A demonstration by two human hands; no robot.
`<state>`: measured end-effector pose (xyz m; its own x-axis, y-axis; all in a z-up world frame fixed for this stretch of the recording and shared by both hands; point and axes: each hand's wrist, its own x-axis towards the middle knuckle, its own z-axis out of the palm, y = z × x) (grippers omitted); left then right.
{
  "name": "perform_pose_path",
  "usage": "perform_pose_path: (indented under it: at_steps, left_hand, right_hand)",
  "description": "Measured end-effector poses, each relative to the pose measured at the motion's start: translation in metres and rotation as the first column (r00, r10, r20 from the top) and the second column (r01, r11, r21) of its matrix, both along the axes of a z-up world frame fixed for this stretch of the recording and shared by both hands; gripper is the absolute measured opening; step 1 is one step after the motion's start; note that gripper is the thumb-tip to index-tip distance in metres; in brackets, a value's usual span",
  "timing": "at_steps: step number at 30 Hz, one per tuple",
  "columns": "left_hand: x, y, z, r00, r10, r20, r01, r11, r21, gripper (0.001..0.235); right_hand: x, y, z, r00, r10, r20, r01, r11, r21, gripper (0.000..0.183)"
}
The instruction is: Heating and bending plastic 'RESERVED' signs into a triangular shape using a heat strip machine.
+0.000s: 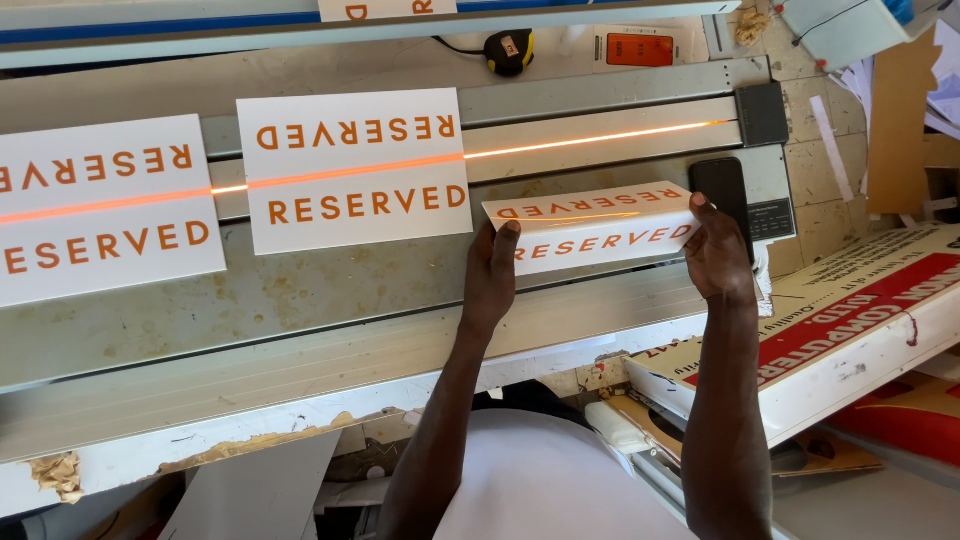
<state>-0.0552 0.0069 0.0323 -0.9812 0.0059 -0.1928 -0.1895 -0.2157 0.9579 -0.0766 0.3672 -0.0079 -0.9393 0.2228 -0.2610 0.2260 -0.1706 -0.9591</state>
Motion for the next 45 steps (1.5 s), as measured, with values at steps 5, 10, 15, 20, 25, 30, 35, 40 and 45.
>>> perform_pose_path:
  at_steps: [5, 10, 15, 20, 25, 30, 35, 40, 45]
  left_hand:
    - [0.002, 0.000, 0.013, 1.000, 0.000, -0.001, 0.000, 1.000, -0.004, 0.042]
    - [0.008, -0.001, 0.043, 1.000, 0.006, 0.001, -0.006, 1.000, 0.013, 0.052]
    - [0.020, 0.002, -0.008, 0.998, 0.029, 0.047, -0.031, 0.999, 0.041, 0.068]
    - [0.047, 0.007, 0.005, 0.965, 0.262, -0.008, -0.262, 0.965, 0.006, 0.057]
    - [0.073, 0.019, 0.001, 0.903, 0.380, -0.199, -0.417, 0.887, -0.199, 0.045]
    - [0.078, 0.028, -0.011, 0.890, 0.237, -0.390, -0.357, 0.894, -0.271, 0.061]
    - [0.086, 0.028, -0.005, 0.867, 0.137, -0.479, -0.343, 0.862, -0.373, 0.068]
    - [0.096, 0.004, 0.033, 0.850, 0.158, -0.503, -0.338, 0.895, -0.291, 0.068]
    - [0.090, -0.082, 0.004, 0.628, 0.632, -0.454, -0.730, 0.680, -0.064, 0.064]
  right_hand:
    - [0.000, 0.001, -0.003, 1.000, -0.003, -0.010, 0.003, 1.000, -0.017, 0.031]
    - [-0.002, 0.016, -0.024, 1.000, 0.009, -0.026, -0.008, 1.000, 0.015, 0.033]
    - [0.013, -0.036, 0.038, 1.000, 0.007, -0.022, -0.003, 0.983, 0.186, 0.055]
    - [0.030, -0.051, 0.062, 0.987, -0.091, -0.132, 0.140, 0.891, 0.431, 0.049]
    - [0.047, -0.059, 0.060, 0.960, -0.063, -0.271, 0.213, 0.793, 0.571, 0.043]
    - [0.048, -0.067, 0.047, 0.935, 0.000, -0.354, 0.221, 0.780, 0.585, 0.044]
    - [0.053, -0.086, 0.063, 0.929, -0.039, -0.368, 0.250, 0.798, 0.548, 0.036]
    - [0.071, -0.127, 0.106, 0.891, -0.137, -0.433, 0.359, 0.795, 0.488, 0.026]
    - [0.094, -0.194, 0.096, 0.812, 0.019, -0.583, 0.275, 0.869, 0.411, 0.045]
